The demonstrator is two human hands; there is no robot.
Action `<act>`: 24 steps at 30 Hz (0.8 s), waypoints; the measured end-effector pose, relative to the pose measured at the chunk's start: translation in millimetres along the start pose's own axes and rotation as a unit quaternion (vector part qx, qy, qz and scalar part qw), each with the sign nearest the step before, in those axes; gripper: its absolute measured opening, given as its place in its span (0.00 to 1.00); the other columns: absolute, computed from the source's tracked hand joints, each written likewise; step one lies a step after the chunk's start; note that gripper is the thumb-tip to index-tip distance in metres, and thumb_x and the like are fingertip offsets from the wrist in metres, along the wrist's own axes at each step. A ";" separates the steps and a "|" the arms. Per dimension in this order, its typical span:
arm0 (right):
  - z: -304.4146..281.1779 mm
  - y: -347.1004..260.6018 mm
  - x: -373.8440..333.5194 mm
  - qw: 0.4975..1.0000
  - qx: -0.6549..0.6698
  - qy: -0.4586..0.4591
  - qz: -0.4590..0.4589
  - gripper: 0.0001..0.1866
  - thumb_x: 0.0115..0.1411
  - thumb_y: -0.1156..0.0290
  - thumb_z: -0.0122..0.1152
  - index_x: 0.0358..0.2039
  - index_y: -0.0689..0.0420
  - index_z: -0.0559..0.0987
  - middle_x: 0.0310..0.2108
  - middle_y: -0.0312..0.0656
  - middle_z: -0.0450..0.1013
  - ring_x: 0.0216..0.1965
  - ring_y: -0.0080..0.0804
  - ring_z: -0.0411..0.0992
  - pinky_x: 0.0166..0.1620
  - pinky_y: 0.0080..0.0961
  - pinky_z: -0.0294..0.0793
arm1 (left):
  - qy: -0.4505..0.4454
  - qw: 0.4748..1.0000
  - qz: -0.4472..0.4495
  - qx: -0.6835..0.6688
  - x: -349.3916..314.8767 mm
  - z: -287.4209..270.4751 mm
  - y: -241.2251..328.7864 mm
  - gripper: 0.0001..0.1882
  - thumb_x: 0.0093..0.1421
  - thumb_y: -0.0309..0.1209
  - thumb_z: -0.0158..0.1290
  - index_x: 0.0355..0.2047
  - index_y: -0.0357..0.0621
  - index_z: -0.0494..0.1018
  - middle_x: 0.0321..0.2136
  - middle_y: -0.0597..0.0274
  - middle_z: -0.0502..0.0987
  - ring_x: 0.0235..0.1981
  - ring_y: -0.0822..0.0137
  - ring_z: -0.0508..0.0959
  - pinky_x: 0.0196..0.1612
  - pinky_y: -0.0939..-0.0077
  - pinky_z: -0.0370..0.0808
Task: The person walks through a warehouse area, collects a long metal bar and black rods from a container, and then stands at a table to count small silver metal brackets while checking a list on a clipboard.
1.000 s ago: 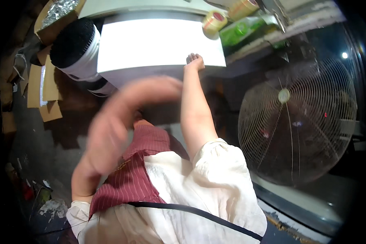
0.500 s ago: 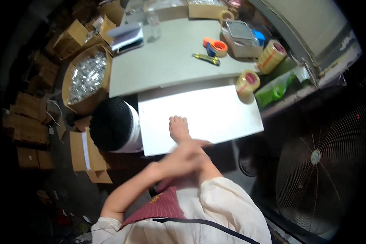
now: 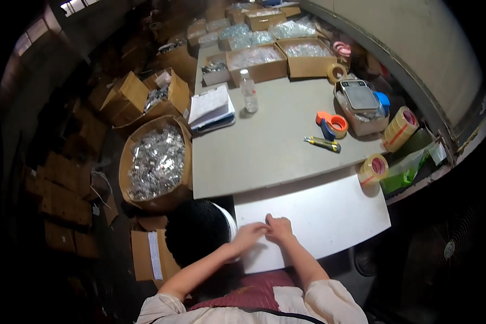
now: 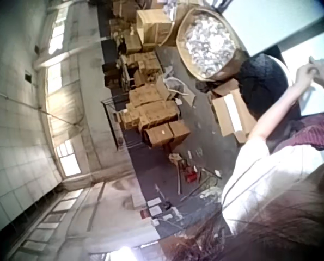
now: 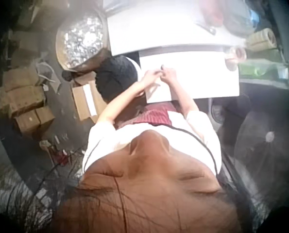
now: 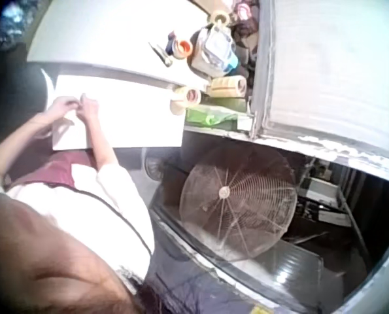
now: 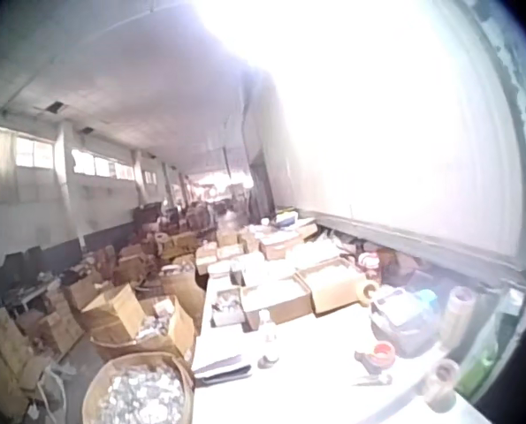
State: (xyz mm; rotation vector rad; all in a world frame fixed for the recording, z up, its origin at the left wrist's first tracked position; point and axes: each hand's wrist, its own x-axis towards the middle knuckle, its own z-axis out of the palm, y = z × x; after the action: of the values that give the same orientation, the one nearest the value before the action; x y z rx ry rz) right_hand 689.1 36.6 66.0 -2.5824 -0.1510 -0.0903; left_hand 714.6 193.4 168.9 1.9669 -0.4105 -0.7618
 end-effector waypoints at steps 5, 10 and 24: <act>-3.5 13.1 -4.3 0.999 -0.011 0.038 0.033 0.06 0.50 0.67 0.53 0.28 0.53 0.72 0.15 0.47 0.71 0.19 0.52 0.72 0.27 0.48 0.72 | 0.143 0.990 0.012 -0.014 57.3 -86.7 -17.9 0.13 0.61 0.26 0.47 0.42 0.41 0.78 0.40 0.56 0.82 0.43 0.63 0.80 0.47 0.70 0.75; 3.2 7.4 -0.3 0.998 -0.026 0.040 0.048 0.05 0.49 0.68 0.54 0.26 0.52 0.73 0.14 0.46 0.70 0.18 0.50 0.72 0.27 0.47 0.72 | 0.203 0.941 0.116 0.245 107.9 -117.8 -43.4 0.18 0.58 0.29 0.50 0.50 0.44 0.74 0.55 0.51 0.70 0.58 0.53 0.67 0.59 0.59 0.62; 2.8 18.9 -1.4 0.999 -0.012 0.052 0.004 0.04 0.48 0.68 0.55 0.26 0.52 0.72 0.11 0.44 0.69 0.15 0.48 0.70 0.23 0.44 0.72 | 0.131 0.884 0.046 0.447 148.3 -101.6 -33.2 0.38 0.64 0.57 0.40 0.71 0.62 0.48 0.72 0.53 0.41 0.72 0.52 0.39 0.67 0.42 0.32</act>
State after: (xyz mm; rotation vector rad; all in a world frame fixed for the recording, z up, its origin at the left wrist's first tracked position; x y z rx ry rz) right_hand 690.2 22.0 53.6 -2.5944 -0.1023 -0.2236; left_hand 892.0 192.8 125.0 2.8339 -0.7769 -0.2167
